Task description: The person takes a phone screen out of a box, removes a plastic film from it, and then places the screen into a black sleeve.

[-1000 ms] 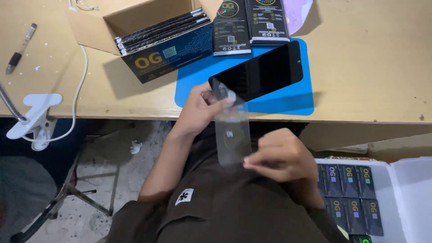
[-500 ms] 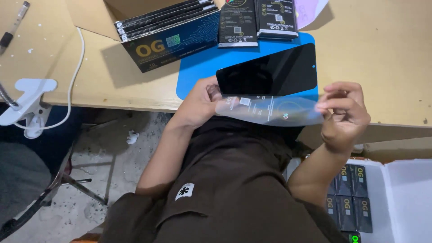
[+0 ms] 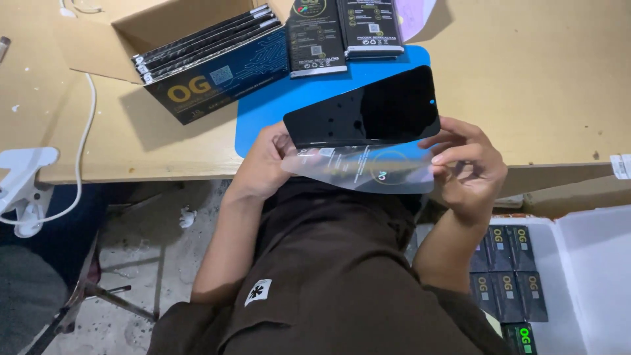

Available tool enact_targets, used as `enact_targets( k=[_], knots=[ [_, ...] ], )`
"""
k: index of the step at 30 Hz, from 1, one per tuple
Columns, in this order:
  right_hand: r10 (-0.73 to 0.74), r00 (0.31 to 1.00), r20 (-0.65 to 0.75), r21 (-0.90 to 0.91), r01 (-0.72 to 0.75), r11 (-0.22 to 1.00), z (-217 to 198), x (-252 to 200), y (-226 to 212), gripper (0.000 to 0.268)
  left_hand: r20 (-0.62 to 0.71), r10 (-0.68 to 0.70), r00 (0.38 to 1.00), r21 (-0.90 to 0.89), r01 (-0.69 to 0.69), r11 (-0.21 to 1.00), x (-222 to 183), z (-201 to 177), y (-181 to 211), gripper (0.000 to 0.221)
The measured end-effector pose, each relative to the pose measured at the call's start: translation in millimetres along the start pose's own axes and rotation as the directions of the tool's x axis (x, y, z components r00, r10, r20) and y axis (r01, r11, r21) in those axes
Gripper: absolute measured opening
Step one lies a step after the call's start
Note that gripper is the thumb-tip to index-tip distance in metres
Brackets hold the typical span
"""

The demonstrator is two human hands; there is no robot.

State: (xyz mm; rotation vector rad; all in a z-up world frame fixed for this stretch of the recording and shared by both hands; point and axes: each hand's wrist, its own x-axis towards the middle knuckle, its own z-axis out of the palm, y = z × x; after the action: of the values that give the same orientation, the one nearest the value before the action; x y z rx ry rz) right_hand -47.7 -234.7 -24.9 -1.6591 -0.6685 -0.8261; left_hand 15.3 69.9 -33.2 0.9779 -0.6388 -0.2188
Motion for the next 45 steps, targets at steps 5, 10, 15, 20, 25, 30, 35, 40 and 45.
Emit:
enact_targets(
  k=[5, 10, 15, 20, 25, 30, 35, 40, 45],
  knots=[
    [-0.021, 0.999, 0.026, -0.014, 0.021, 1.000, 2, 4, -6, 0.028, -0.007, 0.018, 1.000, -0.007, -0.018, 1.000, -5, -12, -15, 0.029],
    [0.011, 1.000, 0.025, -0.045, -0.010, 0.999, 7, 10, -17, 0.026, 0.046, 0.005, 0.999, 0.048, -0.007, 0.999, -6, 1, 1, 0.037],
    [0.055, 0.997, 0.051, -0.099, -0.050, 0.994, 6, 14, -21, 0.022, 0.028, -0.009, 1.000, 0.080, 0.006, 0.997, -8, 4, 2, 0.044],
    [0.211, 0.976, 0.056, -0.246, -0.192, 0.950, 12, 24, -47, 0.007, -0.021, -0.256, 0.966, 0.224, 0.254, 0.941, -1, -1, 8, 0.034],
    [0.148, 0.989, 0.012, -0.102, -0.146, 0.984, 12, 32, -36, 0.013, 0.003, -0.352, 0.936, 0.228, 0.342, 0.912, 5, -3, 5, 0.028],
    [0.230, 0.973, -0.031, -0.127, -0.232, 0.964, 23, 47, -23, 0.013, -0.004, -0.453, 0.891, 0.026, 0.453, 0.891, 7, -7, 0, 0.016],
    [0.354, 0.933, -0.065, 0.051, -0.351, 0.935, 28, 42, -8, 0.009, -0.048, -0.427, 0.903, 0.022, 0.429, 0.903, 8, -9, 2, 0.021],
    [0.538, 0.829, -0.153, 0.280, -0.486, 0.828, 20, 24, 7, 0.009, -0.084, -0.446, 0.891, -0.058, 0.442, 0.895, 8, -8, -3, 0.036],
    [0.544, 0.812, -0.213, 0.279, -0.483, 0.830, 23, 18, -3, 0.011, -0.084, -0.437, 0.896, 0.099, 0.444, 0.891, 8, 3, 13, 0.046]
  ],
)
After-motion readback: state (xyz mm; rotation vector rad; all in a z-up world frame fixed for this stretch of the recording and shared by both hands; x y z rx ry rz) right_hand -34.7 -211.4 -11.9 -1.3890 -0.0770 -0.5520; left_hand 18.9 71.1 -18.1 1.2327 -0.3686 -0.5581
